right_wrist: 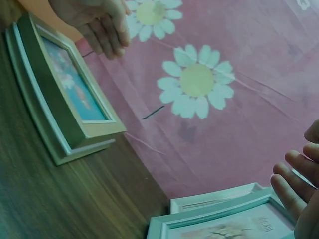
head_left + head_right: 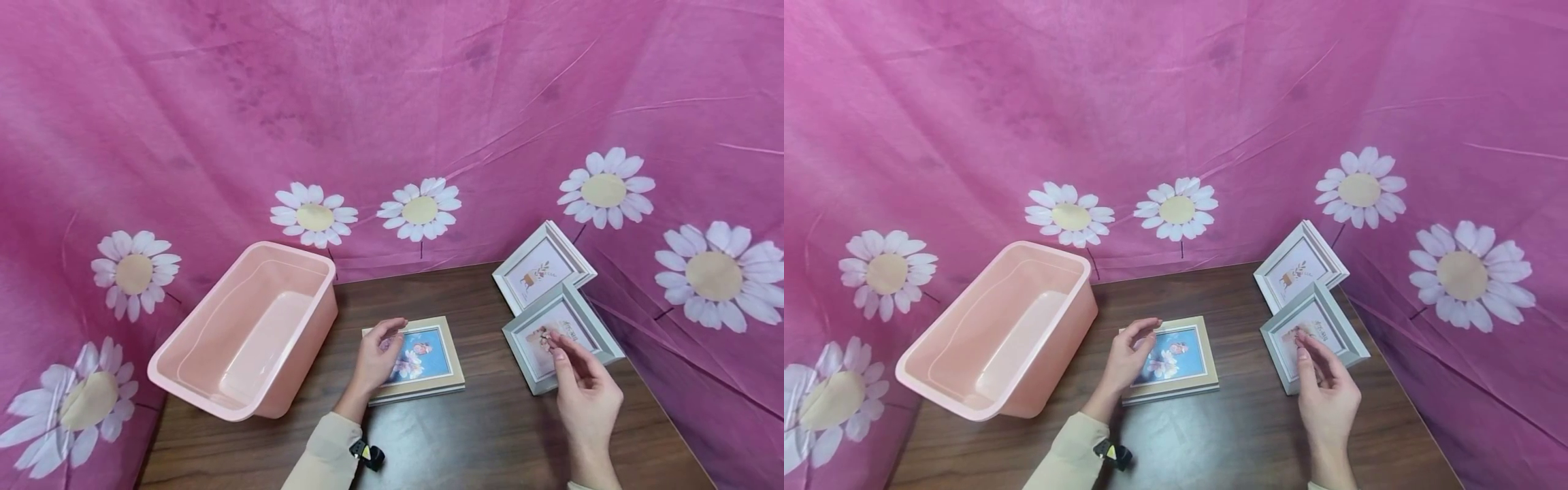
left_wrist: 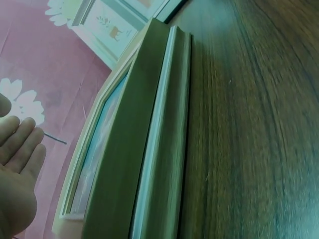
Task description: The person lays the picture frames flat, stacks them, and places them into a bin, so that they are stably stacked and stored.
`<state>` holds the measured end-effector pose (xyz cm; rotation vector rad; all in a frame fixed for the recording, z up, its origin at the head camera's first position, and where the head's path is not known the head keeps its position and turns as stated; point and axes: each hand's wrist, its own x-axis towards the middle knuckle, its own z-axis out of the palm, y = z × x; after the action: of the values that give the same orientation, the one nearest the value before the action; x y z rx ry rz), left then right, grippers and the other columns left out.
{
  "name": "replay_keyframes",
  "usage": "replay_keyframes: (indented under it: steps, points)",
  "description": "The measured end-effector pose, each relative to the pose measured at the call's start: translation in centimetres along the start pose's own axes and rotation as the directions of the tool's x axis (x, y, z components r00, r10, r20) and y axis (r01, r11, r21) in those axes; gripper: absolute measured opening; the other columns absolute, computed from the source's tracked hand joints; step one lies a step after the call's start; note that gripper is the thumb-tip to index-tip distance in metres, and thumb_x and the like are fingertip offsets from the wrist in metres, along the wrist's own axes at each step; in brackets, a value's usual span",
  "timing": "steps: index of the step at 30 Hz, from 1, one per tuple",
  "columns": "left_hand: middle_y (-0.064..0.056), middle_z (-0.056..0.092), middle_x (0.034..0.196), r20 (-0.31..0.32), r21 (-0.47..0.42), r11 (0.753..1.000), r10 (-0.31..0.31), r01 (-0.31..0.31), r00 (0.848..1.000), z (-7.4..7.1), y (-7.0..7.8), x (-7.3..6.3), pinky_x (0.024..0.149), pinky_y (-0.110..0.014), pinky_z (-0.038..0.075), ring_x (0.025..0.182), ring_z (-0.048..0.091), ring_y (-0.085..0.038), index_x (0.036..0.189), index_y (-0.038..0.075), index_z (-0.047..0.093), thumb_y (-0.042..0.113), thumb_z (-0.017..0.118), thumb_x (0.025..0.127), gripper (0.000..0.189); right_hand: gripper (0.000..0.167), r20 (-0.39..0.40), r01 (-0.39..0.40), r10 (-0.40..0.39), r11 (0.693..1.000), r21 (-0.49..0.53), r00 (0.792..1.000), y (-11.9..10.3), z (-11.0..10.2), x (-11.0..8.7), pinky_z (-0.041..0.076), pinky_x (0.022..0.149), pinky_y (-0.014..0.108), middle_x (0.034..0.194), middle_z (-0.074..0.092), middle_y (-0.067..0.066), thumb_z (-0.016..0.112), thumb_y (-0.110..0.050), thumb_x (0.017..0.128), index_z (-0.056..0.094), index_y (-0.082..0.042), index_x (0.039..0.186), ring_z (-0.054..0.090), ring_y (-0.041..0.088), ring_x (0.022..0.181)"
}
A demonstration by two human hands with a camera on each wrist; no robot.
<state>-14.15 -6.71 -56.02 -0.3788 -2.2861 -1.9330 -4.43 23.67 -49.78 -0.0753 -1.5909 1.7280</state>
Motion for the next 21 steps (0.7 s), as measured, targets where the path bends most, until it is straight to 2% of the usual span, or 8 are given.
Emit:
replay_keyframes:
  steps: [7,9,13,17,21]
  points:
    - [-0.019,0.077,0.128,0.045,-0.021,1.000,-0.008,0.009,0.999,1.1,0.5,0.3,0.109,-0.033,0.057,0.121,0.072,-0.045,0.129,-0.001,0.074,-0.001,0.067,0.101,0.029,0.028,-0.056,0.029,-0.024,0.996,0.089,0.998,-0.8,-0.6,1.0,0.061,0.093,0.017,0.112,0.084,0.008,0.062,0.022,0.094,0.063,0.030,0.120,0.081,0.011,0.101]
    - [-0.019,0.076,0.129,0.059,-0.026,1.000,-0.013,0.015,0.998,1.3,0.6,0.4,0.109,-0.032,0.056,0.122,0.071,-0.047,0.130,0.000,0.074,0.001,0.067,0.101,0.029,0.028,-0.071,0.053,-0.044,0.989,0.141,0.996,-0.9,-0.8,1.3,0.061,0.093,0.019,0.112,0.084,0.012,0.062,0.024,0.093,0.061,0.033,0.120,0.081,0.014,0.100]
    - [-0.019,0.076,0.131,0.083,-0.038,0.999,-0.018,0.021,0.996,1.8,0.8,0.5,0.112,-0.039,0.056,0.123,0.070,-0.047,0.131,-0.001,0.073,0.003,0.067,0.101,0.031,0.029,-0.107,0.106,-0.084,0.970,0.220,0.991,-1.0,-1.3,1.8,0.062,0.093,0.023,0.110,0.083,0.019,0.061,0.027,0.091,0.058,0.036,0.118,0.082,0.020,0.099]
    - [-0.020,0.075,0.131,0.104,-0.047,0.999,-0.013,0.018,0.995,2.3,0.8,0.6,0.113,-0.049,0.055,0.124,0.071,-0.044,0.131,-0.002,0.072,0.002,0.067,0.101,0.031,0.027,-0.170,0.169,-0.130,0.956,0.240,0.977,-1.4,-1.6,2.1,0.064,0.091,0.025,0.107,0.082,0.023,0.061,0.028,0.089,0.057,0.038,0.114,0.082,0.023,0.097]
    - [-0.020,0.075,0.132,0.128,-0.053,0.998,-0.014,0.021,0.992,2.9,0.7,0.6,0.115,-0.051,0.053,0.126,0.070,-0.041,0.132,-0.002,0.072,0.003,0.067,0.101,0.032,0.026,-0.243,0.232,-0.170,0.938,0.256,0.955,-2.2,-1.6,2.4,0.064,0.090,0.026,0.103,0.081,0.027,0.062,0.028,0.087,0.058,0.039,0.110,0.082,0.026,0.094]
